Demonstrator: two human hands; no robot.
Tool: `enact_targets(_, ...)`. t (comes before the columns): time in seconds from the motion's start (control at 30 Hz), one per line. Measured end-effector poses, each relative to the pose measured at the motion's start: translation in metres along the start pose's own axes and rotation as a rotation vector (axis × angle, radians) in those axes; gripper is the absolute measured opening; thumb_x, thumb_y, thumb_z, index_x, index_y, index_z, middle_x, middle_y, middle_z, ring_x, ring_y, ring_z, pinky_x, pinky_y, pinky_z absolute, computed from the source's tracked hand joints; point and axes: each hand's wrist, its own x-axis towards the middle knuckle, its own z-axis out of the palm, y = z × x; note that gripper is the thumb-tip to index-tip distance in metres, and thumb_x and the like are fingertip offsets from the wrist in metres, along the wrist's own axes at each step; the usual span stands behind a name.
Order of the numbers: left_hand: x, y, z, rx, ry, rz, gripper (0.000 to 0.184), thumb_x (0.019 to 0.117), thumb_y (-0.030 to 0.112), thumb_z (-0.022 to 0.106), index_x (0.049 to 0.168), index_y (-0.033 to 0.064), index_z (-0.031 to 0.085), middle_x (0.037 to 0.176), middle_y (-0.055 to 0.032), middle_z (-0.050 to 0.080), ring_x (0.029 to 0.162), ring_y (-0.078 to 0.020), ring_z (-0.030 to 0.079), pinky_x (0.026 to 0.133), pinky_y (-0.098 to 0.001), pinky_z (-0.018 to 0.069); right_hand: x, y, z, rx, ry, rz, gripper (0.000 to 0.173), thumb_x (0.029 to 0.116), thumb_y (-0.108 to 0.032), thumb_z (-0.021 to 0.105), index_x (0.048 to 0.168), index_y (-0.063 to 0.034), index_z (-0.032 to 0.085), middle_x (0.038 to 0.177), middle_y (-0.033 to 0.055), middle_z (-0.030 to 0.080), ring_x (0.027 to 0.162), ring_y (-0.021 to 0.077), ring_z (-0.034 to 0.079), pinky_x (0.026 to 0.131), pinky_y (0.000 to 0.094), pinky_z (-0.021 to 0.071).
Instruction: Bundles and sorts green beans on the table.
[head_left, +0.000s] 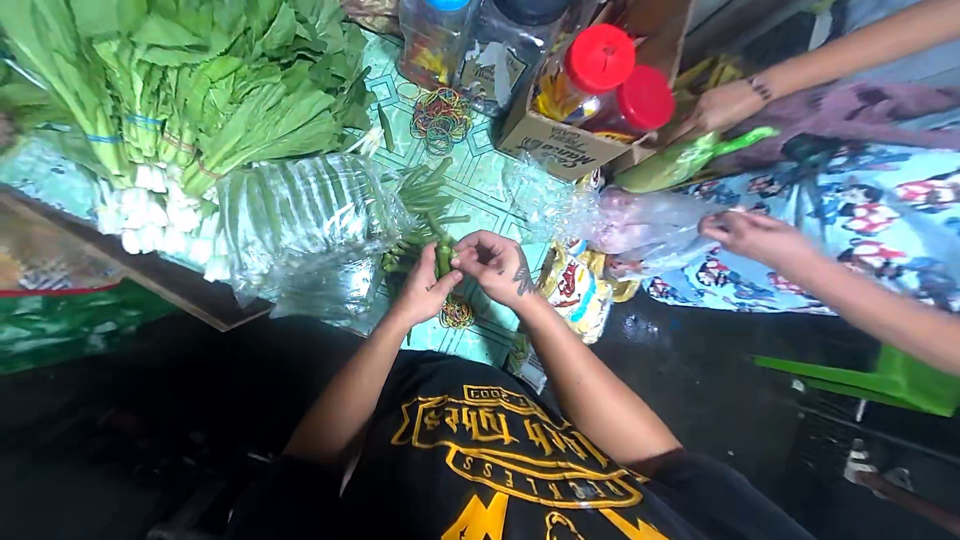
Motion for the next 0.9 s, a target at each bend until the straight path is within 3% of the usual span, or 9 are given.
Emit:
enact_targets(0.1, -0.006, 0.0, 0.003, -0.028, -0.043, 0.015, 0.058, 0.1, 0.014, 0.065, 0.148, 0.0035, 0.035, 0.105, -0.0131, 0.07, 0.087, -0.0211, 0.073, 0.083, -0.0403, 0.0635, -0.009, 0.005, 0.004, 0.008, 0.054, 0.019, 0.014, 0.0887, -0.009, 0.079, 0.098, -0.0056, 0.069, 0.079, 0.0044, 0.07, 0.066, 0.0124, 0.066, 0.064, 0.0315, 0.0591)
enact_targets(0.2, -0.015, 0.005, 0.007, -0.169, -0.079, -0.012, 0.047, 0.1014, 0.01, 0.061, 0.144, 0.0042, 0.039, 0.091, -0.0125, 0.071, 0.076, -0.0231, 0.073, 0.073, -0.0393, 0.0644, -0.018, 0.01, 0.0, 0.052, 0.008, 0.006, 0.021, 0.0935, -0.016, 0.074, 0.11, -0.0059, 0.067, 0.096, 0.0081, 0.068, 0.075, 0.0158, 0.066, 0.069, 0.0347, 0.0593)
enact_targets(0.33, -0.031, 0.008, 0.014, -0.376, -0.126, 0.027, 0.037, 0.1021, 0.006, 0.057, 0.136, 0.0011, 0.043, 0.1, -0.0151, 0.069, 0.08, -0.0264, 0.073, 0.075, -0.0422, 0.0647, -0.032, 0.006, -0.02, 0.163, -0.017, -0.02, 0.028, 0.1042, -0.019, 0.054, 0.128, -0.0067, 0.061, 0.104, 0.0089, 0.068, 0.08, 0.0168, 0.067, 0.072, 0.0363, 0.0602)
enact_targets(0.53, -0.051, -0.005, 0.02, -0.469, -0.113, -0.021, 0.039, 0.1017, 0.002, 0.055, 0.139, -0.0009, 0.042, 0.108, -0.021, 0.069, 0.09, -0.0342, 0.073, 0.084, -0.0478, 0.0634, -0.053, 0.015, -0.027, 0.007, -0.122, 0.035, 0.022, 0.105, -0.021, 0.056, 0.119, -0.0088, 0.068, 0.095, 0.0085, 0.07, 0.077, 0.0177, 0.066, 0.07, 0.0376, 0.0578)
enact_targets(0.63, -0.053, -0.007, 0.023, -0.31, 0.128, -0.095, 0.041, 0.1022, 0.006, 0.06, 0.139, 0.0001, 0.042, 0.102, -0.0191, 0.07, 0.081, -0.0293, 0.074, 0.077, -0.0437, 0.0651, -0.038, 0.035, -0.015, 0.078, -0.196, 0.146, 0.024, 0.1042, -0.02, 0.059, 0.118, -0.0026, 0.068, 0.097, 0.0119, 0.07, 0.083, 0.0202, 0.068, 0.079, 0.0421, 0.0585)
enact_targets(0.7, -0.046, -0.004, 0.02, -0.067, 0.323, -0.16, 0.048, 0.1026, 0.018, 0.064, 0.142, 0.003, 0.04, 0.103, -0.016, 0.071, 0.077, -0.0248, 0.075, 0.074, -0.0424, 0.0655, -0.019, 0.05, -0.007, 0.083, -0.128, 0.258, 0.027, 0.1046, -0.024, 0.059, 0.117, -0.0009, 0.068, 0.1, 0.0149, 0.07, 0.086, 0.0241, 0.069, 0.081, 0.0461, 0.0591)
enact_targets(0.77, -0.034, 0.001, 0.014, 0.193, 0.426, -0.162, 0.055, 0.1027, 0.029, 0.064, 0.144, 0.0035, 0.039, 0.106, -0.0148, 0.071, 0.085, -0.0237, 0.074, 0.08, -0.0454, 0.063, 0.005, 0.06, -0.002, 0.003, -0.001, 0.317, 0.029, 0.1038, -0.024, 0.06, 0.121, -0.0023, 0.067, 0.106, 0.0175, 0.07, 0.094, 0.0291, 0.069, 0.087, 0.0522, 0.0575)
enact_targets(0.83, -0.02, 0.012, 0.009, 0.387, 0.507, -0.136, 0.056, 0.102, 0.03, 0.063, 0.144, 0.001, 0.04, 0.114, -0.0195, 0.068, 0.101, -0.0303, 0.071, 0.091, -0.053, 0.0575, 0.032, 0.069, -0.003, -0.222, 0.08, 0.252, 0.031, 0.1015, -0.02, 0.06, 0.13, -0.0081, 0.064, 0.115, 0.0187, 0.069, 0.104, 0.0325, 0.069, 0.093, 0.0544, 0.0558)
enact_targets(0.9, -0.007, 0.023, 0.008, 0.529, 0.569, -0.168, 0.057, 0.102, 0.03, 0.063, 0.144, -0.0014, 0.041, 0.12, -0.0223, 0.066, 0.111, -0.0341, 0.067, 0.098, -0.0539, 0.0535, 0.058, 0.079, -0.007, -0.491, 0.082, 0.181, 0.043, 0.0983, -0.019, 0.061, 0.141, -0.0146, 0.06, 0.131, 0.0223, 0.062, 0.117, 0.0388, 0.063, 0.098, 0.0581, 0.0527)
